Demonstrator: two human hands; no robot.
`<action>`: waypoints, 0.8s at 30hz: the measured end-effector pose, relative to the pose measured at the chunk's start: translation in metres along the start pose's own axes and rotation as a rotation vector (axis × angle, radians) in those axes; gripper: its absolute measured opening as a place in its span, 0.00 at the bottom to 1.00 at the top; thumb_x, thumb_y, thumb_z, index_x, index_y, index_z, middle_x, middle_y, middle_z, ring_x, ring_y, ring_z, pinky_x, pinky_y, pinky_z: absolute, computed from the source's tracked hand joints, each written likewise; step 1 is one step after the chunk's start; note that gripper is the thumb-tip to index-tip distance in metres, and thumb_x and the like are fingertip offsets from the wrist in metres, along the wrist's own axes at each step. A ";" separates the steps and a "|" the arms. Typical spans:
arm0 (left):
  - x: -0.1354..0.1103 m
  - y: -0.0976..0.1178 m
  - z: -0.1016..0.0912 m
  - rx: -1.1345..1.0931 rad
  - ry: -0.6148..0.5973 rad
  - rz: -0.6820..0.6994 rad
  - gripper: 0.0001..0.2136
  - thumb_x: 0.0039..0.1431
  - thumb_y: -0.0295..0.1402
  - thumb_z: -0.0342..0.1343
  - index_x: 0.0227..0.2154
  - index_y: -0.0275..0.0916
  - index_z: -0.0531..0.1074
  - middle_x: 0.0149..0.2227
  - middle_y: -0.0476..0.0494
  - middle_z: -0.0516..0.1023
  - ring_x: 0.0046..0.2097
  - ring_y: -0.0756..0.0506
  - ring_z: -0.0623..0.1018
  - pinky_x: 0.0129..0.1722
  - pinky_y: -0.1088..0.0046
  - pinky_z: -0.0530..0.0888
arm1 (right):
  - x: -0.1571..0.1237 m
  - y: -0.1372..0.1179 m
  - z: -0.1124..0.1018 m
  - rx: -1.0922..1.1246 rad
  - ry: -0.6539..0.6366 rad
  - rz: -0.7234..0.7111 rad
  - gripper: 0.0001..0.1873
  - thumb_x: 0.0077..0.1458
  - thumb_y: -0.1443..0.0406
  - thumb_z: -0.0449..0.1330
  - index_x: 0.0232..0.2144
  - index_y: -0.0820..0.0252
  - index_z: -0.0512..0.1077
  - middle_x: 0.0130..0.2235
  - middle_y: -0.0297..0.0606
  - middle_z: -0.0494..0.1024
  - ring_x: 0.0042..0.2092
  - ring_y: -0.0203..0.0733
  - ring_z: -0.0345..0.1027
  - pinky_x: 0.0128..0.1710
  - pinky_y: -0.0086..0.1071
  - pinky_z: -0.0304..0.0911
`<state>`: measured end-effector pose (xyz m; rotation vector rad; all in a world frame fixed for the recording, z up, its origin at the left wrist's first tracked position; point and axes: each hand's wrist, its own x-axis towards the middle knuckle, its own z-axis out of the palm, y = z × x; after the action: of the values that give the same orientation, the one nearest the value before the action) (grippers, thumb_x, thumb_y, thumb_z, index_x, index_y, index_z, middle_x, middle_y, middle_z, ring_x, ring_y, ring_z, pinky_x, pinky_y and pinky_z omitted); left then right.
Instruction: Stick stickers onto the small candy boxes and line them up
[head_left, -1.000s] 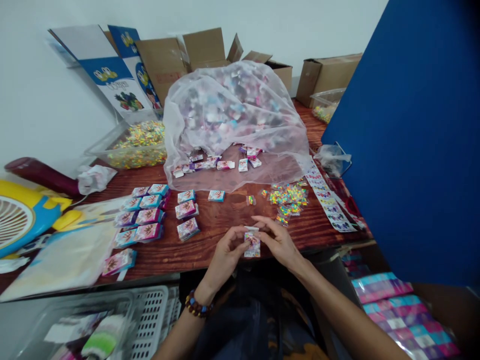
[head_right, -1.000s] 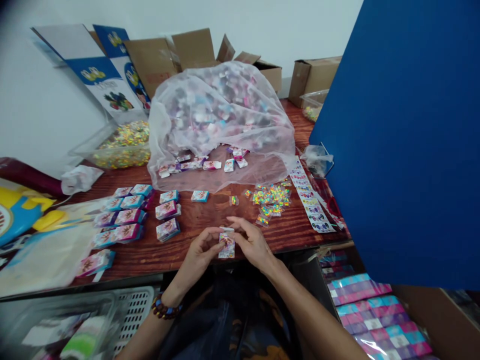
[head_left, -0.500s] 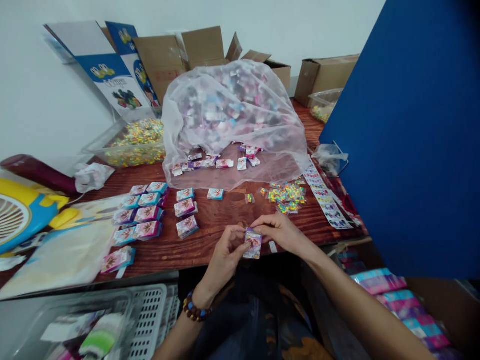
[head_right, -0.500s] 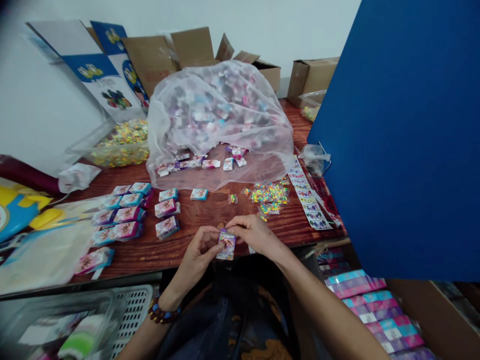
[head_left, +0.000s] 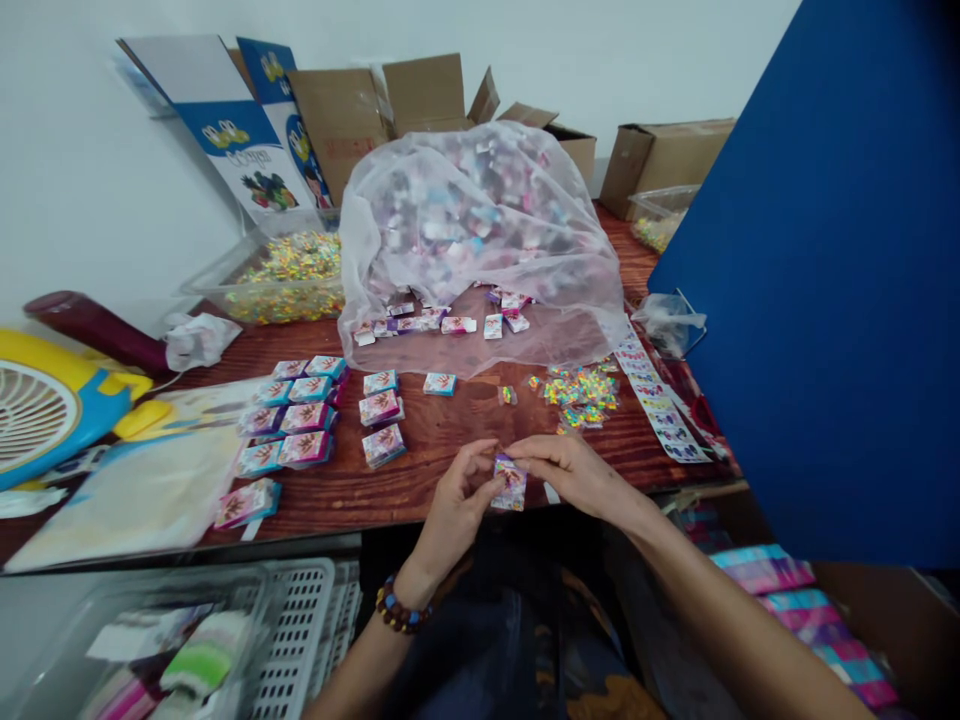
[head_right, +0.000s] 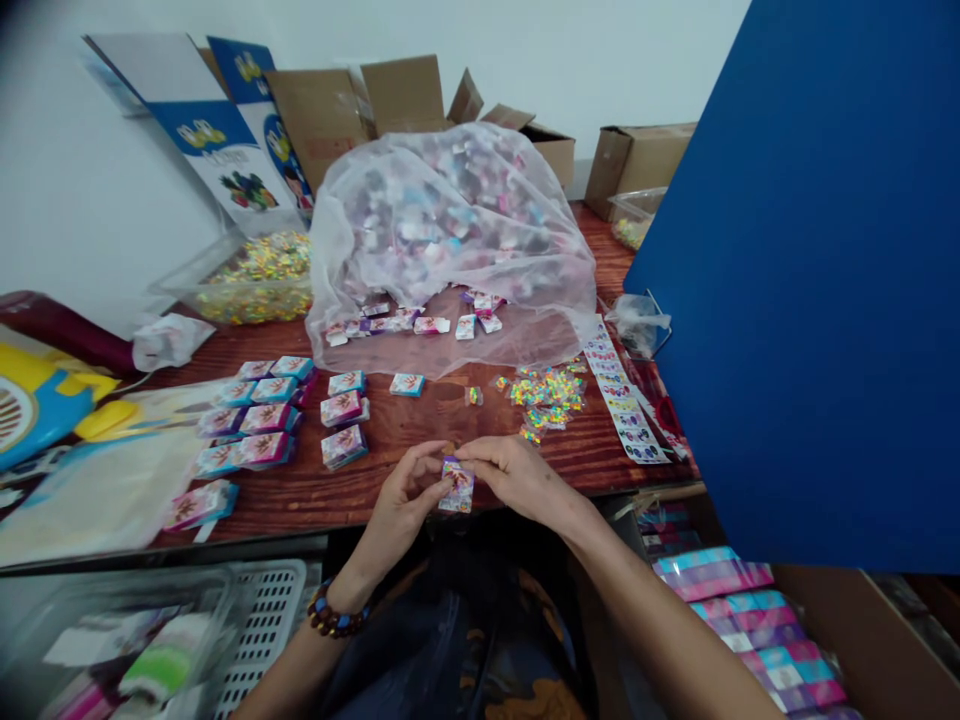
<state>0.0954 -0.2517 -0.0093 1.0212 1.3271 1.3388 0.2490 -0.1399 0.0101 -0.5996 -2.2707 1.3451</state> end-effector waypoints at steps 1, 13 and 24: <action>0.000 0.000 0.000 -0.015 -0.010 -0.011 0.16 0.58 0.33 0.55 0.50 0.43 0.64 0.38 0.48 0.71 0.37 0.50 0.72 0.38 0.75 0.71 | -0.002 0.000 0.001 -0.034 0.019 -0.035 0.12 0.59 0.65 0.55 0.42 0.53 0.76 0.42 0.36 0.79 0.44 0.41 0.72 0.45 0.33 0.65; -0.002 0.001 -0.002 -0.147 -0.071 -0.123 0.13 0.56 0.34 0.57 0.44 0.40 0.68 0.37 0.47 0.73 0.36 0.49 0.74 0.34 0.73 0.76 | -0.011 0.004 0.010 0.048 0.132 -0.058 0.06 0.57 0.67 0.58 0.33 0.57 0.77 0.35 0.37 0.77 0.38 0.38 0.71 0.39 0.31 0.64; -0.007 -0.004 -0.008 0.301 0.020 0.007 0.20 0.56 0.34 0.56 0.52 0.43 0.63 0.46 0.42 0.71 0.47 0.44 0.73 0.50 0.63 0.69 | -0.008 0.019 0.041 0.099 0.239 0.123 0.07 0.56 0.65 0.57 0.30 0.57 0.74 0.32 0.37 0.74 0.36 0.41 0.68 0.37 0.33 0.62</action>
<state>0.0893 -0.2604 -0.0130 1.2163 1.5739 1.1788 0.2355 -0.1651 -0.0259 -0.8305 -1.9931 1.3546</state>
